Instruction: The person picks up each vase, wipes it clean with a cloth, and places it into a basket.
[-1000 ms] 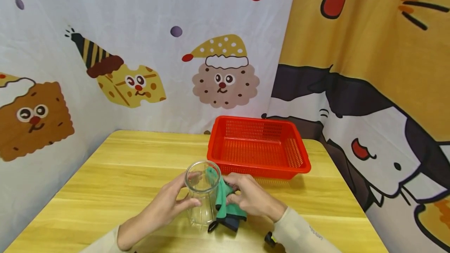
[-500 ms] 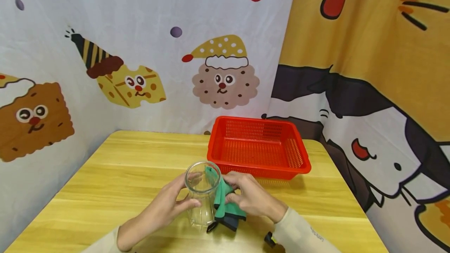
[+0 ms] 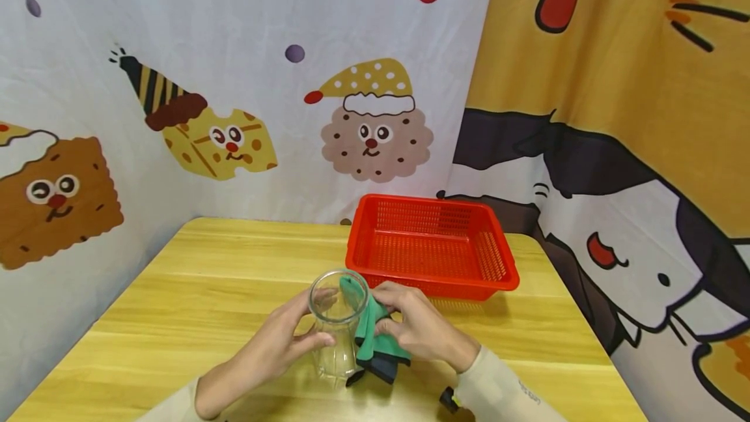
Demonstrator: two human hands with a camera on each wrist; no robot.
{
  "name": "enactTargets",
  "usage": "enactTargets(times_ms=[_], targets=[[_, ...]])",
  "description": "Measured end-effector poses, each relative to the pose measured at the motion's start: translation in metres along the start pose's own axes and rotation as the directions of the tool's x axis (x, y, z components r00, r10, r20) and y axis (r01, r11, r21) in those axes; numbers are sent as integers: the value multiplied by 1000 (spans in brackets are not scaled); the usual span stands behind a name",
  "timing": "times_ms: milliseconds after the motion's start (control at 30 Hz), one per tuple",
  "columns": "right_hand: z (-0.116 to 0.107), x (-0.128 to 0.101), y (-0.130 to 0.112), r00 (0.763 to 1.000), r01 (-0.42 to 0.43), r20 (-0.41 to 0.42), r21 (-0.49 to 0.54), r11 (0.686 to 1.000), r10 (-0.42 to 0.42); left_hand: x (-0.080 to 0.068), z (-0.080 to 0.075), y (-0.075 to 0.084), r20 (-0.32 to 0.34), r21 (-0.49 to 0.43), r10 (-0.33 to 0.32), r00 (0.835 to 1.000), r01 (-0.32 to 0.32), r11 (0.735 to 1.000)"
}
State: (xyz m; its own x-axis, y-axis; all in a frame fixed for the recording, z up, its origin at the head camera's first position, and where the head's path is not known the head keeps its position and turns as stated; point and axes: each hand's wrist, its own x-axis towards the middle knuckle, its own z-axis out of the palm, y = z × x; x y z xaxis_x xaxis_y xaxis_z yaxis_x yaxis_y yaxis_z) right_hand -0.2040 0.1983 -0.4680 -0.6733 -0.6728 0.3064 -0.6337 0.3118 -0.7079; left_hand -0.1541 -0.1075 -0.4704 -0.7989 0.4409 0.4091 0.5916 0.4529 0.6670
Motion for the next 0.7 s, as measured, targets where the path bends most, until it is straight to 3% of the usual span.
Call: enactTargets(times_ms=[300,700], targets=[[-1,0,-1,999,39,-26,-41,998,-40,-1,1,-1,6,-21,6,1000,-6,1000],[-5,6,-9,998,16,-64,8,1000,-15,0,-1,-1,19,-78,-14,1000,16,997]])
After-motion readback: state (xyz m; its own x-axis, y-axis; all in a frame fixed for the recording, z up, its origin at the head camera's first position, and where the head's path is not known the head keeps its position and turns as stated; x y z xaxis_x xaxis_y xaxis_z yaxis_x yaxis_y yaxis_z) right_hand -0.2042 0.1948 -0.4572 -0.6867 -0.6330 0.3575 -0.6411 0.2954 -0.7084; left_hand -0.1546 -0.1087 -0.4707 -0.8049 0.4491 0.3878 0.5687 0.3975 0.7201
